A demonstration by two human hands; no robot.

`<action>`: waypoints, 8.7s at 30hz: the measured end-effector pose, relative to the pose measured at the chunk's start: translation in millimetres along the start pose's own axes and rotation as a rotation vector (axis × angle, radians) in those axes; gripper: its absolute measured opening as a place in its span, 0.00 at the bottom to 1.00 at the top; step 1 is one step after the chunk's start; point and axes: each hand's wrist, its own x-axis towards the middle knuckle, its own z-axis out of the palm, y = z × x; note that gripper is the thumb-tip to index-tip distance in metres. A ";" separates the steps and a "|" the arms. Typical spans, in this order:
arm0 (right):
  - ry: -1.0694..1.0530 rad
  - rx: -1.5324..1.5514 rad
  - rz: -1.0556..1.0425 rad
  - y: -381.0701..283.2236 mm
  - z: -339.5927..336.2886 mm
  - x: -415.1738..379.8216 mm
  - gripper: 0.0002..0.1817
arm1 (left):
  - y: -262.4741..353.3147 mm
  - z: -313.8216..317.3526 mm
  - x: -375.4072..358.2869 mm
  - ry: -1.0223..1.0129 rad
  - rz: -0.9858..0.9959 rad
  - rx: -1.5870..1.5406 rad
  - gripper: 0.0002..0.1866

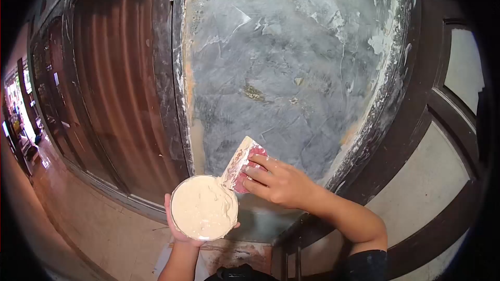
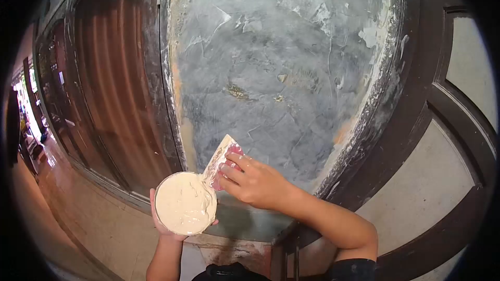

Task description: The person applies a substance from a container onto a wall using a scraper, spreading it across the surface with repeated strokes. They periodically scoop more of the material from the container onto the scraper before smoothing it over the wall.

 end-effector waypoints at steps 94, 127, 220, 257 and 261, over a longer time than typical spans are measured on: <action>0.002 -0.248 0.336 75.1 209.6 137.1 0.16 | 128.4 -113.8 2.2 0.081 0.185 0.040 0.53; -0.093 -0.092 0.107 22.4 289.8 71.3 0.17 | 117.7 -96.2 -19.7 0.080 0.213 0.004 0.54; 0.005 -0.234 -0.071 26.8 273.1 79.1 0.10 | 128.5 -94.9 -25.6 0.181 0.326 0.037 0.52; 0.047 -0.029 -0.175 21.8 24.4 103.1 0.16 | 128.0 -16.0 51.2 -0.001 0.163 0.165 0.52; 0.046 -0.069 -0.157 17.8 26.2 100.4 0.15 | 124.2 -16.1 51.1 -0.046 0.131 0.084 0.52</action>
